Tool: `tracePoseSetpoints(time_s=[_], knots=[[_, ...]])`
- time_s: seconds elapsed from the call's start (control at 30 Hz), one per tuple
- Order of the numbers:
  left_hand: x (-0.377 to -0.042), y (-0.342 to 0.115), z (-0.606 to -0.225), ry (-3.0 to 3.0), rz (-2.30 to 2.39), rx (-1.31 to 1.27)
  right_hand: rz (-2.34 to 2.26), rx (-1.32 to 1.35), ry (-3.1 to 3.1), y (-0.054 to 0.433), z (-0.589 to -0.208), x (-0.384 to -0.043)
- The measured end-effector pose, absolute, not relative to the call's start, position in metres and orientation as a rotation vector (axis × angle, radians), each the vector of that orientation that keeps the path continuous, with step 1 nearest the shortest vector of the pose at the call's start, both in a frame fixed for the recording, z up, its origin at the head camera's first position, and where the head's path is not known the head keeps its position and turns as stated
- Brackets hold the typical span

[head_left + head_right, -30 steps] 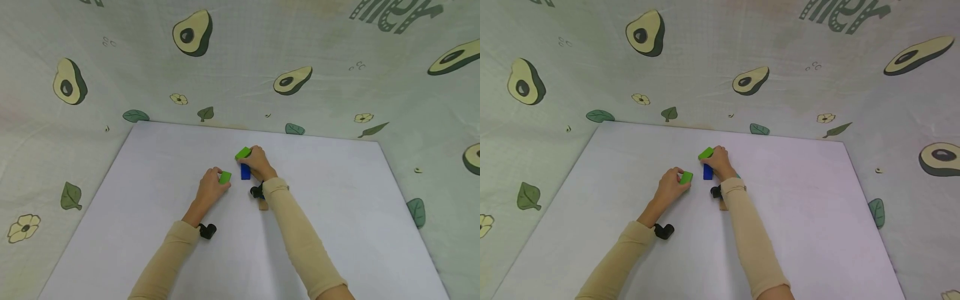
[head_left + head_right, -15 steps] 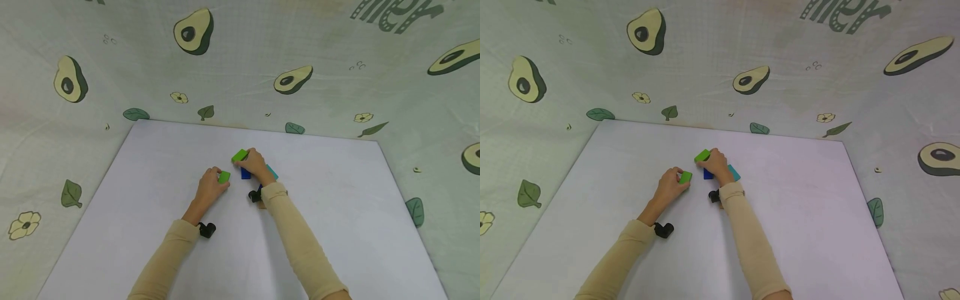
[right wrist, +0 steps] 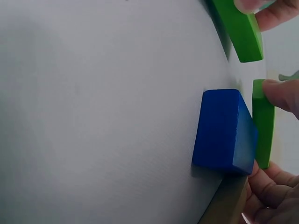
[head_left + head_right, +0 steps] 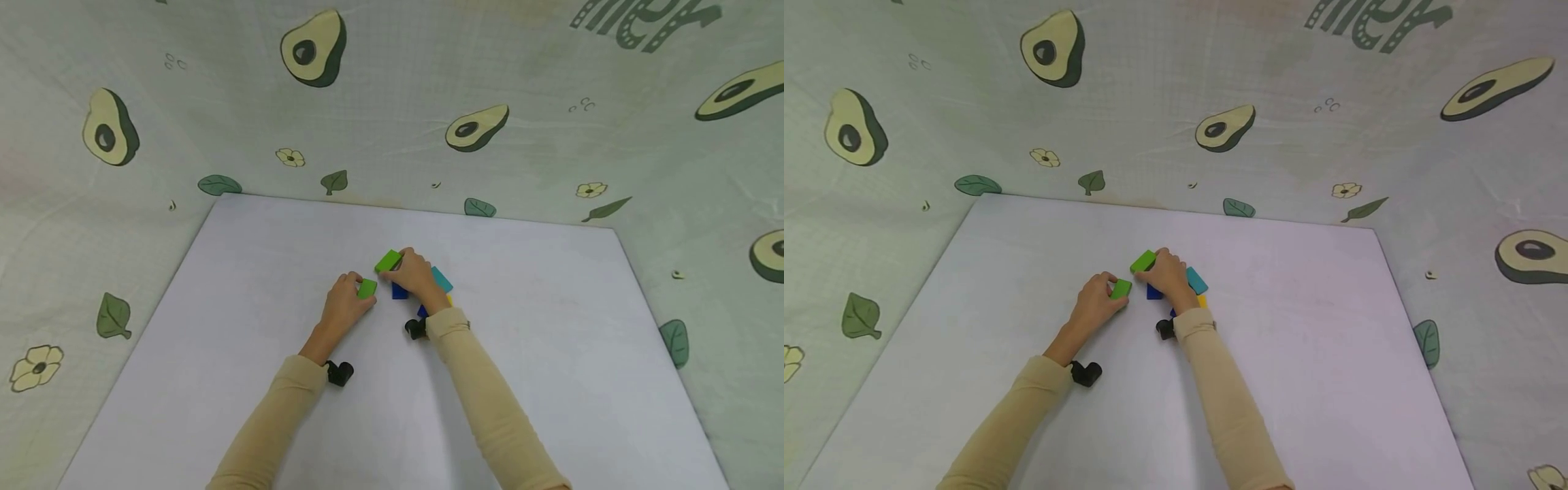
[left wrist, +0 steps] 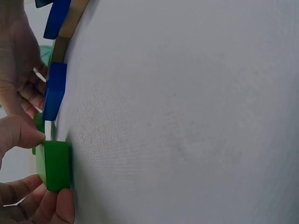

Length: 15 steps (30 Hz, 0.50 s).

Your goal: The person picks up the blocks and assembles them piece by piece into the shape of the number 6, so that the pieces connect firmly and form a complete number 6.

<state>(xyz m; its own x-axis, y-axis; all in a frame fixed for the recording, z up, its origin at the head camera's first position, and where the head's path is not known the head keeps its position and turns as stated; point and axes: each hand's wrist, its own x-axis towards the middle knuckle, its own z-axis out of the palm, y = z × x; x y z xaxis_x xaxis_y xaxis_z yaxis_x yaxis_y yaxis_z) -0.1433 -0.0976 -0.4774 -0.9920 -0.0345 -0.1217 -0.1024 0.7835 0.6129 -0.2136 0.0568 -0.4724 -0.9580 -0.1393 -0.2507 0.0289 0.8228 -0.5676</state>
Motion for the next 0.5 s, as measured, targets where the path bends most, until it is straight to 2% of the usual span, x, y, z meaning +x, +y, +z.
tracePoseSetpoints(time_s=[0.5], knots=[[-0.139, -0.091, -0.478, 2.836, 0.978, -0.082, -0.825, -0.140, 2.811, 0.059, -0.476, -0.193]])
